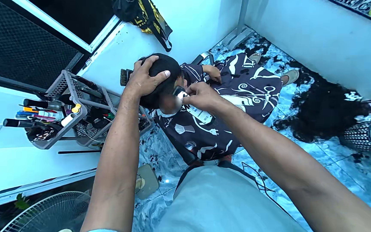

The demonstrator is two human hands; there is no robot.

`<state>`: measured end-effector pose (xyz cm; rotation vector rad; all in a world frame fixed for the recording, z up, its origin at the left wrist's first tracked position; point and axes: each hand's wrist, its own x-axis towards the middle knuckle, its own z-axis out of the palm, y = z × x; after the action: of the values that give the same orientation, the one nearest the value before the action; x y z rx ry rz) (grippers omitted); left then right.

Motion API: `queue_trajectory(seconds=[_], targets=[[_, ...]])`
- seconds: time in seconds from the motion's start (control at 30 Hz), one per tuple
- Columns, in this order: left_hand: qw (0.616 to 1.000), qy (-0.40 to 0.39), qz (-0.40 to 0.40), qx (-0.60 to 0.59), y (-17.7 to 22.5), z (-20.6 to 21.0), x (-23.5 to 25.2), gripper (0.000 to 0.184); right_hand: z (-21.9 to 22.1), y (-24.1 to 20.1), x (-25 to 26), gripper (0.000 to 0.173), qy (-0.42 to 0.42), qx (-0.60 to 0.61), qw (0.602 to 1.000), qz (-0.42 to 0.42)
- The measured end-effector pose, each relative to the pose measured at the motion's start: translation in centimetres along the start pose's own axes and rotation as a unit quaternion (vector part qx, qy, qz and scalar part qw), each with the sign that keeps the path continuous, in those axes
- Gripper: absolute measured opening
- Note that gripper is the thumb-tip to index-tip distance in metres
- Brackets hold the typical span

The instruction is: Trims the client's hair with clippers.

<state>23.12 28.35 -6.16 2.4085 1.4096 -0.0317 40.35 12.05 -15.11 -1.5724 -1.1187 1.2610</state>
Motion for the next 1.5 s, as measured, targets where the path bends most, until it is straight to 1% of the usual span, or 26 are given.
queue_trajectory(seconds=[0.03, 0.13, 0.17, 0.27, 0.3, 0.37, 0.4, 0.47, 0.5, 0.57, 0.6, 0.67, 0.7, 0.8, 0.83, 0.9, 0.97, 1.0, 1.1, 1.13, 1.23, 1.33, 1.43, 1.5], targets=[[1.0, 0.001, 0.0, 0.0, 0.1, 0.0, 0.0, 0.083, 0.0, 0.1, 0.1, 0.03, 0.0, -0.012, 1.0, 0.008], [1.0, 0.0, 0.003, -0.004, 0.2, 0.0, 0.1, 0.083, -0.1, 0.0, -0.1, 0.03, -0.01, 0.092, 0.996, 0.002], [1.0, -0.002, 0.002, -0.005, 0.3, 0.0, 0.1, 0.083, -0.1, -0.1, -0.2, 0.029, -0.011, 0.094, 0.995, -0.002], [1.0, -0.004, 0.006, -0.003, 0.5, 0.0, 0.2, 0.083, -0.2, 0.3, -0.1, 0.028, 0.002, 0.016, 1.0, 0.012], [1.0, -0.005, 0.007, -0.004, 0.6, -0.1, 0.3, 0.083, -0.3, 0.3, -0.1, 0.029, 0.004, 0.032, 0.999, 0.016], [1.0, -0.008, 0.005, -0.005, 0.7, 0.0, 0.3, 0.083, -0.4, 0.2, -0.3, 0.029, -0.002, 0.109, 0.994, 0.004], [1.0, -0.008, 0.004, -0.004, 0.7, 0.1, 0.3, 0.084, -0.5, 0.1, -0.3, 0.028, -0.002, 0.121, 0.993, -0.002], [1.0, -0.007, 0.003, -0.002, 0.6, 0.0, 0.2, 0.084, -0.5, 0.2, -0.2, 0.028, 0.003, 0.075, 0.997, 0.001], [1.0, -0.008, 0.003, -0.005, 0.7, -0.1, 0.2, 0.084, -0.6, 0.3, -0.2, 0.028, 0.004, 0.073, 0.997, 0.004], [1.0, -0.01, 0.002, -0.01, 0.8, -0.1, 0.2, 0.083, -0.8, 0.2, -0.4, 0.027, -0.001, 0.129, 0.992, -0.004], [1.0, -0.009, 0.0, -0.01, 0.7, 0.0, 0.1, 0.084, -0.8, 0.0, -0.5, 0.027, -0.001, 0.13, 0.992, -0.009], [1.0, -0.009, 0.0, -0.007, 0.6, -0.1, -0.1, 0.083, -0.6, -0.2, -0.4, 0.028, 0.001, 0.067, 0.998, -0.004], [1.0, -0.008, 0.003, -0.004, 0.7, -0.2, -0.1, 0.083, -0.7, -0.2, -0.4, 0.028, 0.0, 0.062, 0.998, -0.001], [1.0, -0.005, 0.007, 0.005, 0.8, 0.0, 0.2, 0.083, -0.9, -0.3, -0.7, 0.026, -0.015, 0.159, 0.987, -0.014], [1.0, -0.003, 0.007, 0.006, 0.6, 0.1, 0.3, 0.084, -0.8, -0.3, -0.7, 0.027, -0.016, 0.136, 0.991, -0.011], [1.0, -0.006, 0.008, 0.005, 0.6, 0.2, 0.3, 0.084, -0.9, 0.4, -0.7, 0.03, -0.007, 0.025, 1.0, 0.008], [1.0, -0.009, 0.005, 0.007, 0.9, 0.1, 0.4, 0.083, -1.2, 0.8, -0.5, 0.033, 0.006, -0.06, 0.998, 0.018], [1.0, -0.011, 0.0, 0.009, 0.9, 0.1, 0.4, 0.083, -1.2, 0.9, -0.5, 0.034, 0.012, -0.074, 0.997, 0.012], [1.0, -0.016, -0.009, 0.019, 0.8, 0.1, 0.7, 0.086, -1.0, 0.4, -0.6, 0.035, 0.023, -0.05, 0.998, -0.03], [1.0, -0.018, -0.011, 0.022, 0.8, 0.1, 0.8, 0.086, -0.9, 0.1, -0.7, 0.036, 0.023, -0.062, 0.997, -0.037], [0.999, -0.022, -0.013, 0.03, 0.7, -0.1, 0.8, 0.086, -0.8, -0.5, -0.8, 0.038, 0.028, -0.132, 0.991, -0.025], [0.999, -0.022, -0.01, 0.029, 0.6, -0.1, 0.8, 0.086, -0.6, -0.8, -0.6, 0.037, 0.024, -0.116, 0.992, -0.044], [0.999, -0.022, -0.008, 0.03, 0.5, -0.2, 0.8, 0.086, -0.3, -1.3, -0.6, 0.034, 0.022, -0.156, 0.987, -0.033], [0.999, -0.022, -0.004, 0.033, 0.5, -0.1, 0.9, 0.085, -0.3, -1.3, -0.6, 0.034, 0.021, -0.16, 0.986, -0.034]])
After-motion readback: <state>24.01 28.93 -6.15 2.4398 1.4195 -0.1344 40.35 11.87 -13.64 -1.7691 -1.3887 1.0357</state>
